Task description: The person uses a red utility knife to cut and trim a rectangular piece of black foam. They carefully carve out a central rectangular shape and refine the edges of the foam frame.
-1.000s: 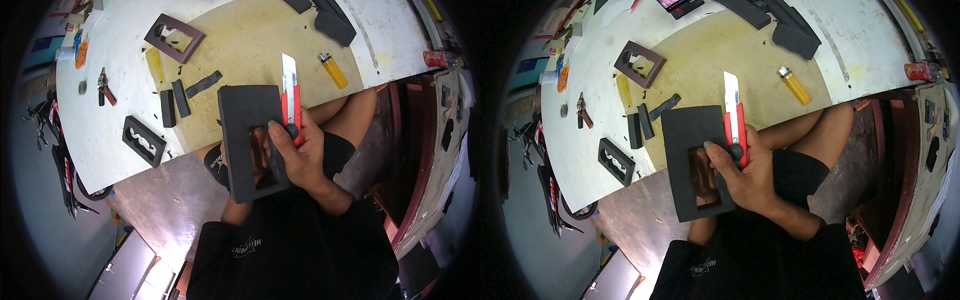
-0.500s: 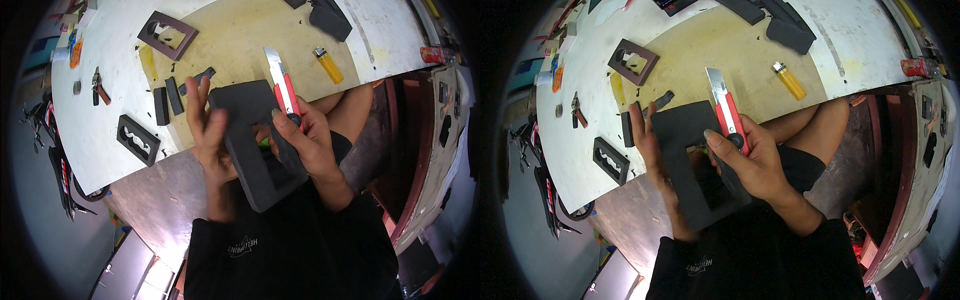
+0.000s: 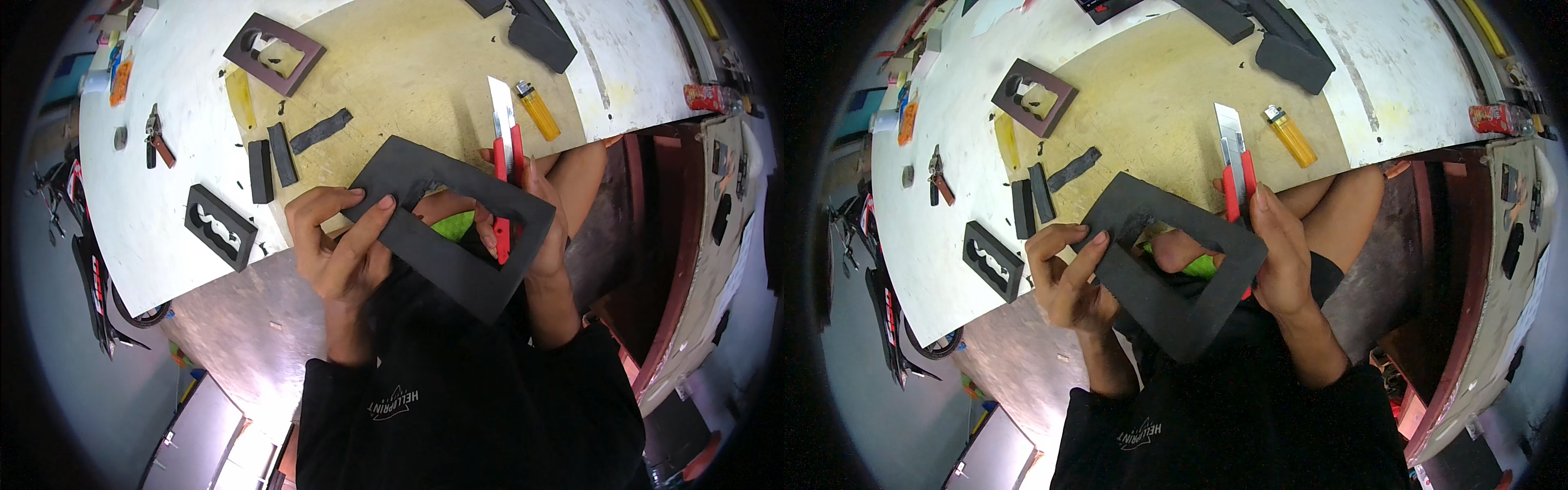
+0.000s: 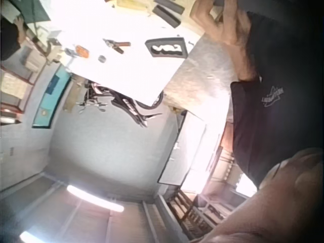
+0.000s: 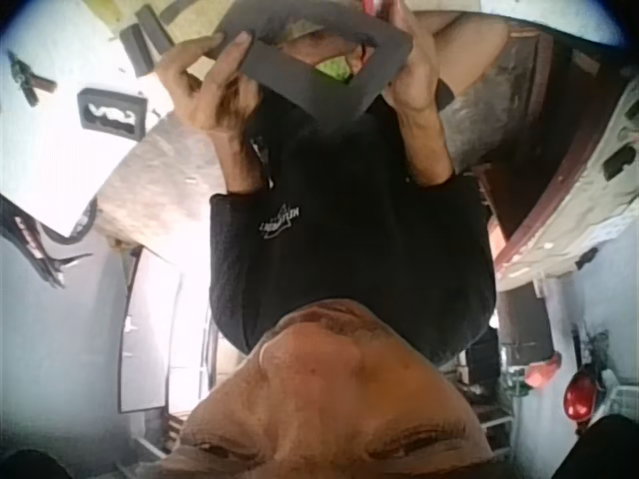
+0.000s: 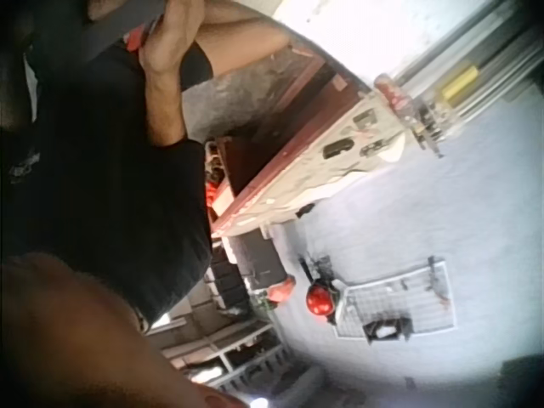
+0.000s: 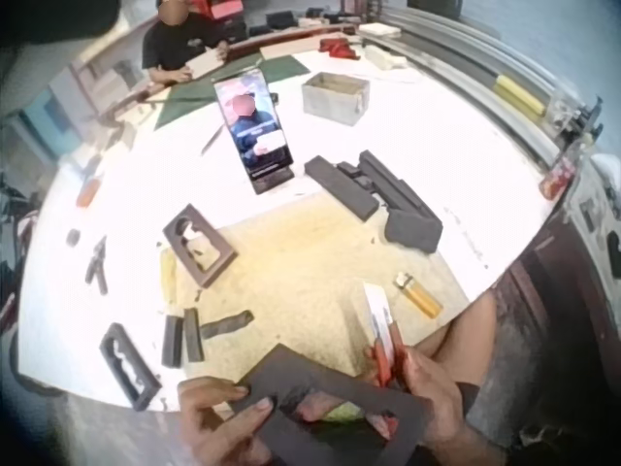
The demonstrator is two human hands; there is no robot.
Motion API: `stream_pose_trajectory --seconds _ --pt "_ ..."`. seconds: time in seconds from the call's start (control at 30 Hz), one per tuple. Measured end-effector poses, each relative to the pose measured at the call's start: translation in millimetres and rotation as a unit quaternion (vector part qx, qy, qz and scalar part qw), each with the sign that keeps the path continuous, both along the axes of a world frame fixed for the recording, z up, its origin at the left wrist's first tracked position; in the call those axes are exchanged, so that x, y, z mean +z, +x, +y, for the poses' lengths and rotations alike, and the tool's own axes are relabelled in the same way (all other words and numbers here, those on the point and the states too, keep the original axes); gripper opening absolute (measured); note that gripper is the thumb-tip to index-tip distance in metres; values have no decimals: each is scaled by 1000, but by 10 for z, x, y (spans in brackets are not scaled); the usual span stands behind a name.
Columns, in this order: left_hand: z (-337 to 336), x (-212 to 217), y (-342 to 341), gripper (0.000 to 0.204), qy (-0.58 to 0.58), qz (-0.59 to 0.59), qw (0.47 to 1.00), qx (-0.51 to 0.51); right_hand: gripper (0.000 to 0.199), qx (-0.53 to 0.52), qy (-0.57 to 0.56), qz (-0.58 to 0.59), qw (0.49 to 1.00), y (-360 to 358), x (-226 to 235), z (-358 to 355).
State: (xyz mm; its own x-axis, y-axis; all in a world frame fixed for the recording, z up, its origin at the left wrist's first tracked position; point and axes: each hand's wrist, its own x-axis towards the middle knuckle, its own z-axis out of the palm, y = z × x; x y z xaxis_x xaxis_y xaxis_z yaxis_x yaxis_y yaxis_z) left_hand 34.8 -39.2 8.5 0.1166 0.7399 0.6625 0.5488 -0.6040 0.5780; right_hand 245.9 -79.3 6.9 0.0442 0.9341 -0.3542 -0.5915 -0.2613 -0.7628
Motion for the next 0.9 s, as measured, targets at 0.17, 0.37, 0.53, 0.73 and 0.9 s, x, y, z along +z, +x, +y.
stream_pose_trajectory --seconds 0.17,0.37,0.53,0.73,0.9 --pt "-26 -32 24 42 -9 -11 1000 3 57 -1 -9 -18 1000 17 -198 -104" --pt "-94 -60 34 30 -104 -74 991 37 49 9 33 -99 995 1 -135 -150" --pt "-117 -47 65 16 -266 -314 911 13 39 -14 63 -174 983 22 -140 -241" --pt "-128 -52 55 24 -292 -328 899 6 36 1 86 -192 978 41 -96 -275" --pt "-107 -76 120 17 -270 -345 899 23 34 18 81 -201 976 51 -103 -308"
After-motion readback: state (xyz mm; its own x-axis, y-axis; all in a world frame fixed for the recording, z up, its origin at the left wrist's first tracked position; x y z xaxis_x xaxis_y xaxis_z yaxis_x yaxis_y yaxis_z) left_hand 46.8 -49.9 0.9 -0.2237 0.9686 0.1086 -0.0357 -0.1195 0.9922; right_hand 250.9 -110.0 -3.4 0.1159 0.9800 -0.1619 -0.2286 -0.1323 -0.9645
